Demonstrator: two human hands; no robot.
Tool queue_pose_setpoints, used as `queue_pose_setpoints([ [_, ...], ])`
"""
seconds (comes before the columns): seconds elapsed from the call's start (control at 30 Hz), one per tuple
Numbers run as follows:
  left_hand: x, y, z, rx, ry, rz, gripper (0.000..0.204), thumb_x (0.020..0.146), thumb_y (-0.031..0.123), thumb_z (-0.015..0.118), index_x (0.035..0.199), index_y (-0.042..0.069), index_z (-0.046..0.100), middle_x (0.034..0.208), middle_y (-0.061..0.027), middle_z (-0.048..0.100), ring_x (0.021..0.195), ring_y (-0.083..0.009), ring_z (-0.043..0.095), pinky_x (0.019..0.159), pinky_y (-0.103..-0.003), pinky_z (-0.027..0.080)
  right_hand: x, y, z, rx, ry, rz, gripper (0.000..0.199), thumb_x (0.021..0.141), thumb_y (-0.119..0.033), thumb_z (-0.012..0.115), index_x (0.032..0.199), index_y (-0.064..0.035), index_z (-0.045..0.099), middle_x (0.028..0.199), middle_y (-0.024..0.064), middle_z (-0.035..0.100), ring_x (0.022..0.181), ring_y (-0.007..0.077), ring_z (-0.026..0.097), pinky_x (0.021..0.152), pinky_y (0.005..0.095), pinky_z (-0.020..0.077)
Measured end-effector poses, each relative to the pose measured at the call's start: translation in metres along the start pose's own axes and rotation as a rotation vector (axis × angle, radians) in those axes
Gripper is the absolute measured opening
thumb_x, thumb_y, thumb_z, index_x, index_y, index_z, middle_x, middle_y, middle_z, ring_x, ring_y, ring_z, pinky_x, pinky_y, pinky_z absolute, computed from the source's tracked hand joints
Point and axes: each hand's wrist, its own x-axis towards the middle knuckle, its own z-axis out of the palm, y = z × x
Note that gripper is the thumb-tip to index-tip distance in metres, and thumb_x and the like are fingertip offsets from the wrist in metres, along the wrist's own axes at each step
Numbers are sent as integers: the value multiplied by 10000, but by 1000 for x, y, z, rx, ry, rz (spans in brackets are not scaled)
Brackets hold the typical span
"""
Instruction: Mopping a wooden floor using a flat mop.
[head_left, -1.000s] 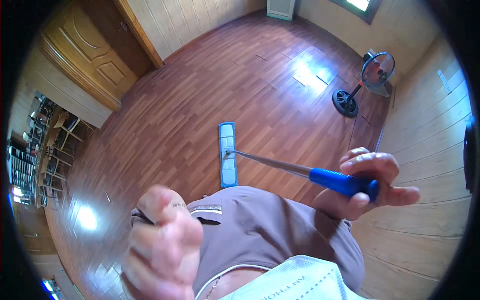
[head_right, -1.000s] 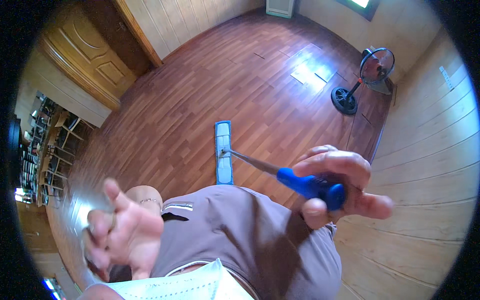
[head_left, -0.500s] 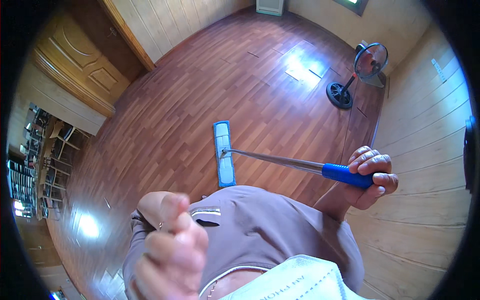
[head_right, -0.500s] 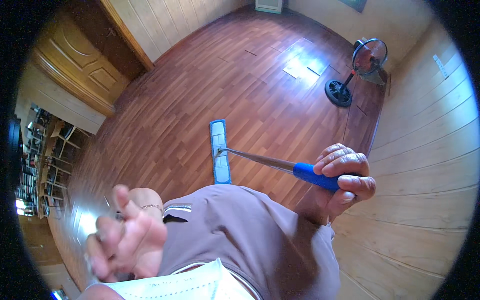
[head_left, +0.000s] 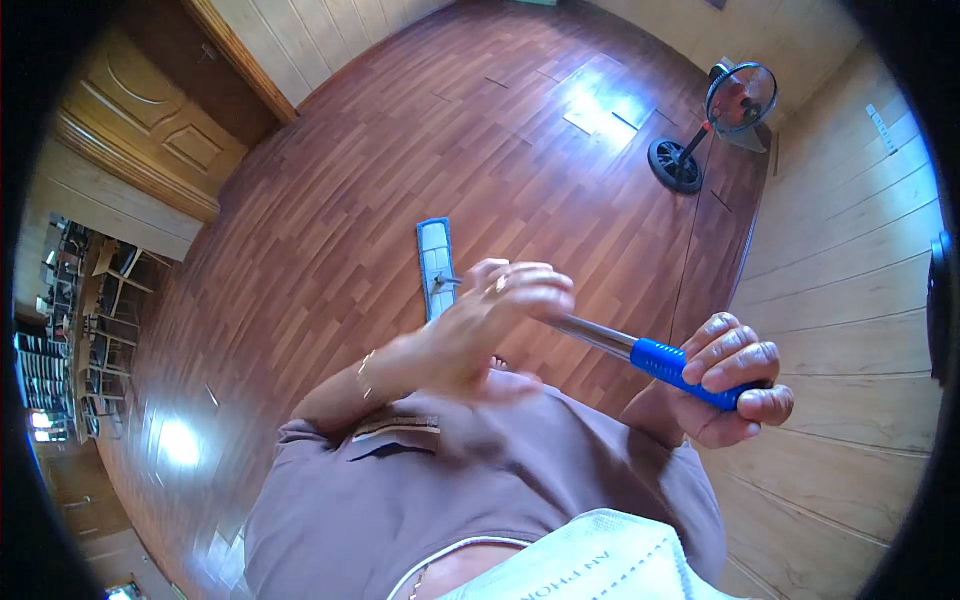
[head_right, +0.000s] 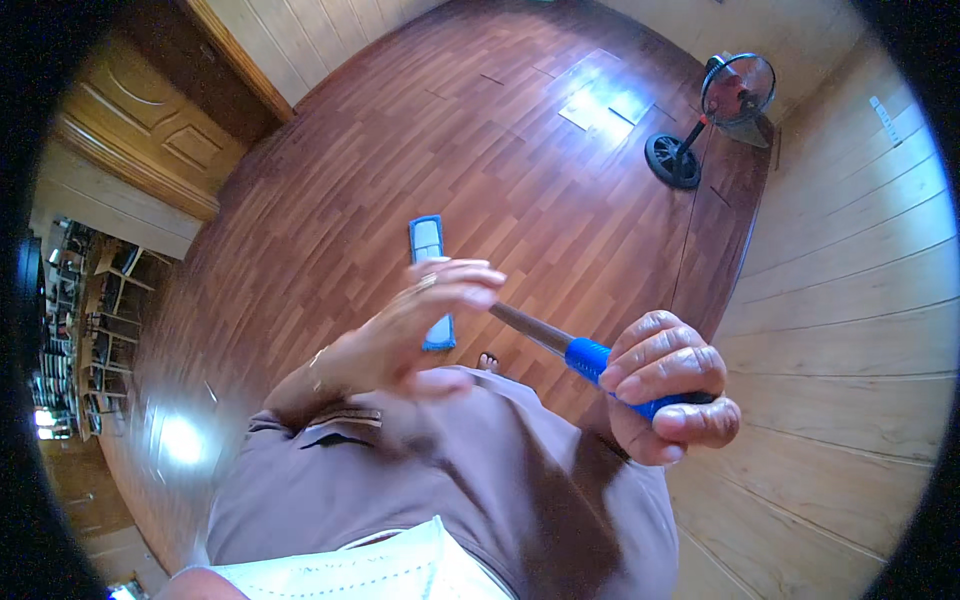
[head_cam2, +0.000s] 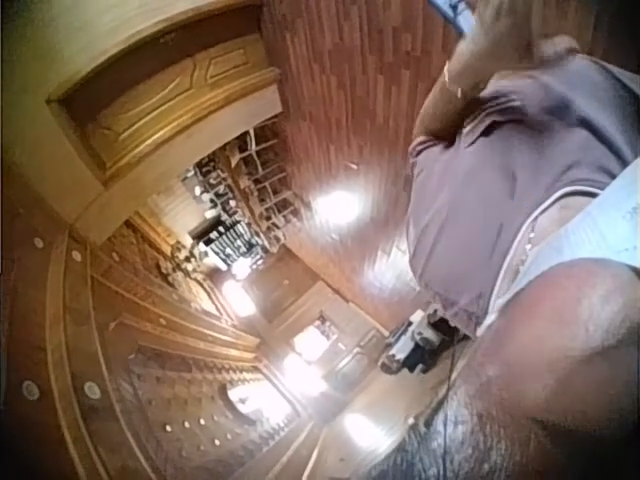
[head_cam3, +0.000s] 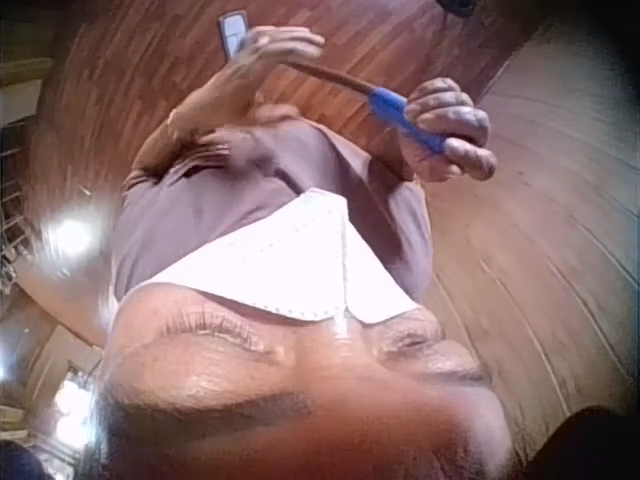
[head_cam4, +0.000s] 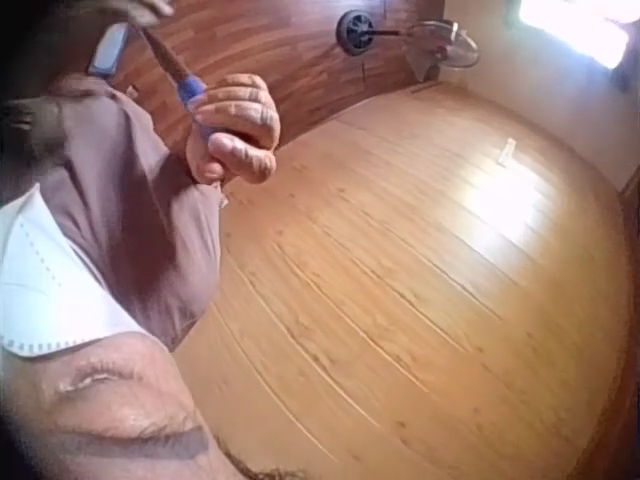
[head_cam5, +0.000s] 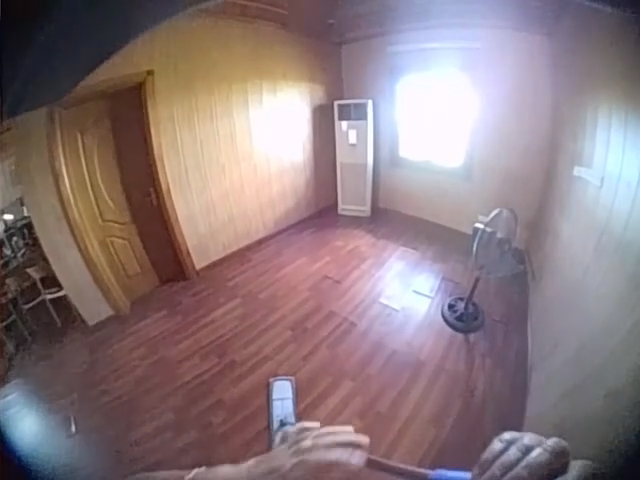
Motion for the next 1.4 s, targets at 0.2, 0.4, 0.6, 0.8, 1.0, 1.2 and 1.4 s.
queue_pose_setpoints([
  [0.2,-64,-168,86,206,-482,-570,421,667,368,784,987,145,626,1039,-63,624,1086,-254,552,912,-469,340,-10,-21,13,20,-96,16,264,933,-383,551,1010,-132,537,767,71,606,594,161,609,498,275,486],
  [0.4,-127,-200,140,198,-98,-521,190,731,299,682,777,141,588,804,-46,644,863,-264,625,771,-453,398,-18,-51,31,-5,-233,34,304,925,-442,534,1034,-158,531,824,82,611,635,172,620,527,279,500],
  [0.6,-166,-165,121,367,77,-531,201,785,309,639,747,125,566,726,-93,618,755,-327,617,638,-457,433,-7,-59,54,-181,-550,-72,389,900,-548,485,1081,-205,512,822,73,609,696,200,620,555,310,496],
  [0.8,-240,-125,103,382,266,-623,342,821,390,656,697,90,547,684,-142,602,689,-352,613,614,-455,461,-15,-58,116,27,-482,-30,354,920,-538,450,1026,-203,490,797,82,605,656,207,611,533,322,480],
  [1.0,-349,-74,94,505,444,-795,339,805,345,677,640,102,509,609,-121,571,620,-326,605,560,-429,452,-51,-50,186,303,-452,40,344,938,-520,435,952,-180,486,771,84,614,630,205,618,511,313,483],
  [1.2,-444,-14,85,572,589,-1037,329,772,278,706,620,93,480,590,-111,555,584,-310,586,537,-405,424,-89,-38,263,657,-582,152,310,962,-439,448,1013,-139,504,725,86,609,607,186,601,517,288,459],
  [1.4,-553,16,114,537,733,-1354,142,738,202,658,739,104,555,744,-78,612,771,-299,604,673,-446,429,-142,-28,323,1150,-752,573,186,830,-258,657,839,-85,590,816,170,671,721,297,666,714,469,498],
])
